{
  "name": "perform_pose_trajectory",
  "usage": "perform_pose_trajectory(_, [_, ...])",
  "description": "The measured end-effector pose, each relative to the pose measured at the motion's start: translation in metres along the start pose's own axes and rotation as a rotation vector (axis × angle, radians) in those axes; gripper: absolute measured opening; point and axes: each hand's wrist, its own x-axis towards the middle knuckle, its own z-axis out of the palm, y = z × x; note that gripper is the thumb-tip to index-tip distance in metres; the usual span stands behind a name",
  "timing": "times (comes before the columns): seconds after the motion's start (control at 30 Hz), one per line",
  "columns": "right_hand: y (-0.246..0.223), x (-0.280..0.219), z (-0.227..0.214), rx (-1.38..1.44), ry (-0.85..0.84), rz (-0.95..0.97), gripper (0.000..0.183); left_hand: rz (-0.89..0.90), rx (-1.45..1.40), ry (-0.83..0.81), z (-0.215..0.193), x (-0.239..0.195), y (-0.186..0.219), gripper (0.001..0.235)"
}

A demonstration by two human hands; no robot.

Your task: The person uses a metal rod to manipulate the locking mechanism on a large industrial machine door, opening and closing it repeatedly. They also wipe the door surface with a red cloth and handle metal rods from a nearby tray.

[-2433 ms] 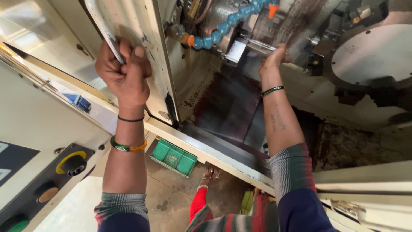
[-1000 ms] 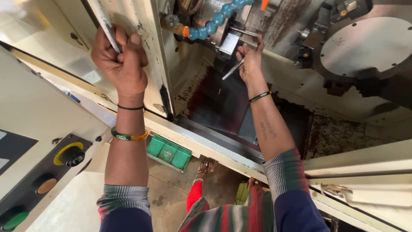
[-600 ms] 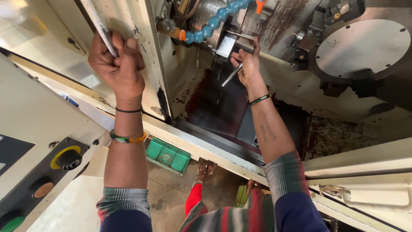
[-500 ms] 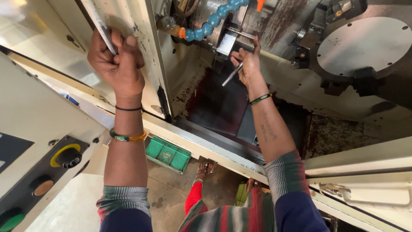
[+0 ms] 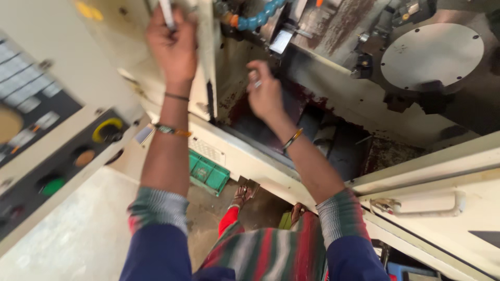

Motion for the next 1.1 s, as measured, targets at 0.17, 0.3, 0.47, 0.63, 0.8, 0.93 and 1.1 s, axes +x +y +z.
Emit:
perform_pose_trajectory(0.17, [-0.093,-0.093,0.044,-0.223,-0.228,-0.188,0.044,0.064,-0.107,-0.008,0.031,-0.016,-0.004,0.010])
perform_pose_trajectory(0.3, [-0.137,-0.157,0.060,0.388,-0.315,-0.437,0.053,-0.049,-0.213,-0.068,0.066,-0.043,0.011,0.011])
perform_pose_trajectory(0.47, [-0.198,-0.197,0.099,0.177,-0.288,-0.373,0.044,-0.183,-0.219,-0.094,0.115,-0.079,0.040,0.008])
perform_pose_trajectory(0.63, [-0.233,-0.214,0.102,0.173,-0.289,-0.497,0.050,-0.110,-0.202,-0.180,0.158,-0.117,0.068,0.007])
perform_pose_trajectory(0.8, [-0.260,-0.216,0.105,0.177,-0.313,-0.569,0.057,-0.126,-0.367,-0.295,0.202,-0.152,0.091,0.034])
perform_pose_trajectory(0.93, [-0.274,-0.211,0.113,0.050,-0.321,-0.567,0.060,-0.098,-0.391,-0.393,0.234,-0.181,0.110,0.017])
perform_pose_trajectory(1.1, [-0.279,-0.204,0.111,-0.141,-0.501,-0.452,0.064,-0.070,-0.255,-0.483,0.266,-0.204,0.132,0.022])
